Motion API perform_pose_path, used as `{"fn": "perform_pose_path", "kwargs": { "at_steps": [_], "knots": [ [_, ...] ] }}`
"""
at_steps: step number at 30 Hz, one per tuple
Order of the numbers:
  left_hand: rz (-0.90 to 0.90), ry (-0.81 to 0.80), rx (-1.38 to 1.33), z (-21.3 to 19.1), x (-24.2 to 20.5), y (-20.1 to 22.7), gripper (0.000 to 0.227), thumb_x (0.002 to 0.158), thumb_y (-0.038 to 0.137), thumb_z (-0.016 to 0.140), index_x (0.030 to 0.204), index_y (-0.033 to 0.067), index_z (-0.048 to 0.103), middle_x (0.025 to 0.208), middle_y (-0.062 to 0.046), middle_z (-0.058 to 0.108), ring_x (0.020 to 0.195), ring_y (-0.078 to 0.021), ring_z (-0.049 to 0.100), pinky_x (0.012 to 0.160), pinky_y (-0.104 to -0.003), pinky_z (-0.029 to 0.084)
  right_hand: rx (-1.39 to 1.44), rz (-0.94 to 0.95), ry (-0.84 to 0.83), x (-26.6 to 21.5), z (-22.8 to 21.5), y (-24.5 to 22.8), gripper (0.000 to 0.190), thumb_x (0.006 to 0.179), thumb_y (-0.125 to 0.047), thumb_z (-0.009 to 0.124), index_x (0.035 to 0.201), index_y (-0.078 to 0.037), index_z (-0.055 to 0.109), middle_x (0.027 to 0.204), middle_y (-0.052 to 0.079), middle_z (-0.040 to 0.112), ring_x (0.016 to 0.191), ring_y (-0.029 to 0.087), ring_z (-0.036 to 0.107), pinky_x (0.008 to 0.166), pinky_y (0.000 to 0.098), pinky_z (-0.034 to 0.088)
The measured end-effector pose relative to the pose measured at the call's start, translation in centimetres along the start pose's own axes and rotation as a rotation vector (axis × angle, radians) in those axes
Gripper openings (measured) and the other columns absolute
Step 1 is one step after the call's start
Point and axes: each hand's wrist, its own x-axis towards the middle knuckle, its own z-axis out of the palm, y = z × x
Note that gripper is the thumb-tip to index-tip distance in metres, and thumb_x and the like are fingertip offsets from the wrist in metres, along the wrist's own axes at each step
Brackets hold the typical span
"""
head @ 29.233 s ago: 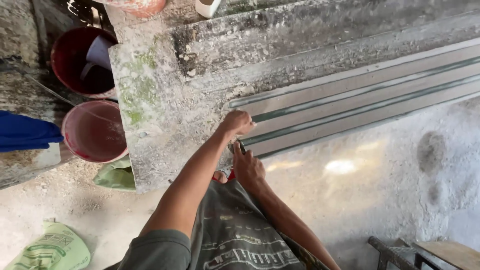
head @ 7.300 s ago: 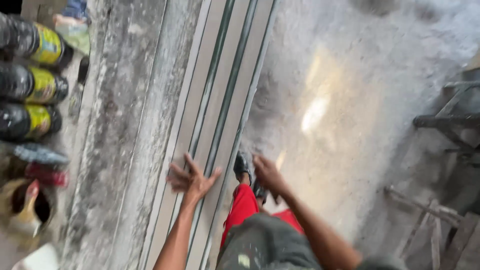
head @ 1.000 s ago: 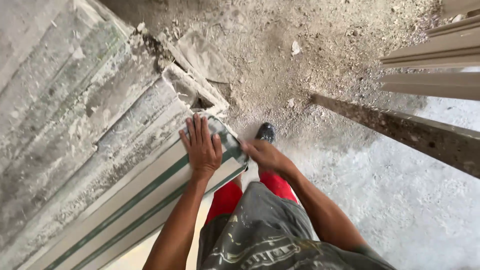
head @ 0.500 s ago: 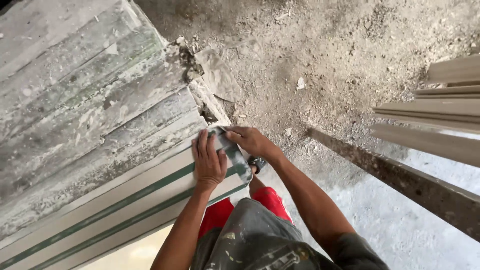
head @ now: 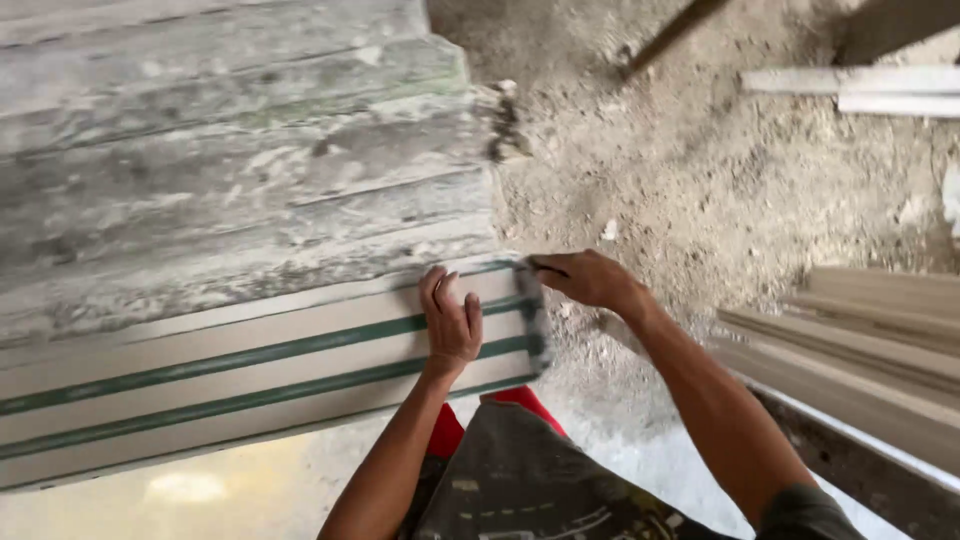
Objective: Scrape and trim excess material from a decorative panel using a putty knife.
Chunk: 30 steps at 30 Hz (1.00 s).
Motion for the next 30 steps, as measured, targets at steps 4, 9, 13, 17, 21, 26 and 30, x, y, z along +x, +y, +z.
{"fn": "perform_pose_path", "kwargs": {
  "at_steps": [4, 9, 13, 17, 21, 26, 30],
  "knots": [
    [-0.118, 0.107, 0.083, -6.0, -2.9, -5.4, 0.053, 0.091, 0.025, 0.063, 0.137, 0.0036, 0.047, 0.139, -0.016, 0.043, 0.134, -0.0362, 0.046, 0.119, -0.053, 0.032, -0.184, -0.068, -0.024, 5.9, 2.4, -3.5, 0.044, 0.101, -0.054, 0.049, 0.138, -0.036, 0.064, 0.113, 0.014, 0.077, 0.110, 0.040, 0.070, 0.098, 0.0537, 0.054],
    [-0.511, 0.120, 0.577, -13.9, -8.1, -13.4, 0.082, 0.098, 0.069, 0.044, 0.143, 0.0009, 0.045, 0.151, -0.031, 0.037, 0.143, -0.0530, 0.032, 0.110, -0.070, 0.021, -0.378, -0.054, -0.136, 4.5, 1.8, -9.4, 0.052, 0.098, -0.064, 0.044, 0.142, -0.042, 0.058, 0.127, 0.007, 0.073, 0.120, 0.035, 0.067, 0.108, 0.0505, 0.051],
    [-0.841, -0.040, 0.360, -19.3, -6.9, -13.1, 0.103, 0.085, 0.055, 0.069, 0.155, -0.0060, 0.023, 0.158, -0.042, 0.013, 0.148, -0.0604, 0.003, 0.112, -0.080, 0.007, -0.533, 0.066, -0.096, 1.4, 0.2, -6.6, 0.049, 0.100, -0.057, 0.044, 0.149, -0.048, 0.047, 0.125, 0.010, 0.074, 0.120, 0.034, 0.067, 0.110, 0.0504, 0.051],
    [-1.097, -0.411, 0.204, -20.4, -5.7, -13.1, 0.116, 0.082, 0.069, 0.063, 0.164, 0.0095, 0.006, 0.165, -0.033, -0.021, 0.149, -0.0549, -0.025, 0.113, -0.074, -0.016, -0.709, 0.016, -0.002, 0.0, 1.2, -11.5, 0.052, 0.101, -0.060, 0.043, 0.133, -0.022, 0.057, 0.113, 0.017, 0.074, 0.109, 0.037, 0.073, 0.097, 0.0503, 0.058],
    [-1.088, -0.528, 0.308, -20.6, -5.1, -12.6, 0.120, 0.081, 0.073, 0.063, 0.166, 0.0130, 0.002, 0.166, -0.032, -0.020, 0.151, -0.0549, -0.021, 0.115, -0.074, -0.007, -1.090, -0.598, 0.041, 7.5, 4.4, -13.4, 0.034, 0.106, -0.046, 0.047, 0.128, -0.024, 0.060, 0.137, 0.003, 0.060, 0.098, 0.035, 0.069, 0.081, 0.0490, 0.063],
    [-1.175, -0.610, 0.241, -20.7, -6.4, -14.4, 0.126, 0.077, 0.085, 0.055, 0.167, 0.0195, -0.006, 0.165, -0.026, -0.030, 0.149, -0.0525, -0.030, 0.116, -0.073, -0.010, -0.686, -0.442, 0.005, 12.9, 10.2, -15.2, 0.046, 0.105, -0.059, 0.040, 0.132, -0.027, 0.059, 0.100, 0.008, 0.072, 0.089, 0.032, 0.074, 0.075, 0.0461, 0.062],
    [-1.184, -0.599, 0.205, -20.8, -5.6, -14.1, 0.132, 0.072, 0.090, 0.055, 0.167, 0.0225, -0.009, 0.165, -0.024, -0.031, 0.149, -0.0493, -0.032, 0.116, -0.071, -0.015, -0.446, -0.127, 0.009, 8.6, 5.3, -11.6, 0.045, 0.111, -0.038, 0.028, 0.153, -0.024, 0.039, 0.067, 0.005, 0.051, 0.038, 0.009, 0.035, 0.027, 0.0238, 0.034]
  ]
}}
